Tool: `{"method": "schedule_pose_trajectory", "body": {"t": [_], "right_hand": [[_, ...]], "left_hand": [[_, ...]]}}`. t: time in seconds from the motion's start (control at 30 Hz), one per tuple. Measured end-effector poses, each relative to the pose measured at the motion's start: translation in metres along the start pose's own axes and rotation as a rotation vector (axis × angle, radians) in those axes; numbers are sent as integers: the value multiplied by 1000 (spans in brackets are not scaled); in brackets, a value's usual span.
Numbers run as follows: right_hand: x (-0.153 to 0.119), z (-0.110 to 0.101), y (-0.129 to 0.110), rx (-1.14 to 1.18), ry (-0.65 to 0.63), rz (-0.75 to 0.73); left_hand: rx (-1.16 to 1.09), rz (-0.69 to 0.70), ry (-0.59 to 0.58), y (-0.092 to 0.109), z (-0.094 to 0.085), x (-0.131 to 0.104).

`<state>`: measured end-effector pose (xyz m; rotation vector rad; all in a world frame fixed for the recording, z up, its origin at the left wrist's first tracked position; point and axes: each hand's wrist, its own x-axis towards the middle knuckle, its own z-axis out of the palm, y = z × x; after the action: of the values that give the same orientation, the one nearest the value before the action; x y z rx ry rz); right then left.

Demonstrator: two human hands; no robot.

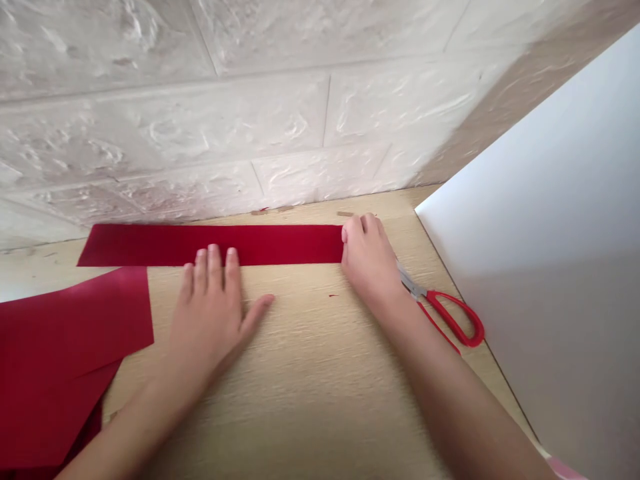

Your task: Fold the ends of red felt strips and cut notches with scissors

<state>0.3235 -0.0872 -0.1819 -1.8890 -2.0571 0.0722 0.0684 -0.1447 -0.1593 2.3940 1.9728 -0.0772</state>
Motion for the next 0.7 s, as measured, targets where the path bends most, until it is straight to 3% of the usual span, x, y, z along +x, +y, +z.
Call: {"method": "schedule_pose_trajectory", "body": {"t": [0.13,0.27,0.4,0.7], "right_hand": [[0,4,4,54,37,-22],[1,6,6,63,69,-59],[2,7,7,50,71,-59],[1,6,5,86,62,-40]], "left_hand": [[-1,-256,-52,-53,-8,1],[-49,-388,-58,-85,-15,8],[-119,-378,-81,-94,-19,13],[-155,-371,0,-95,-14,11]]}}
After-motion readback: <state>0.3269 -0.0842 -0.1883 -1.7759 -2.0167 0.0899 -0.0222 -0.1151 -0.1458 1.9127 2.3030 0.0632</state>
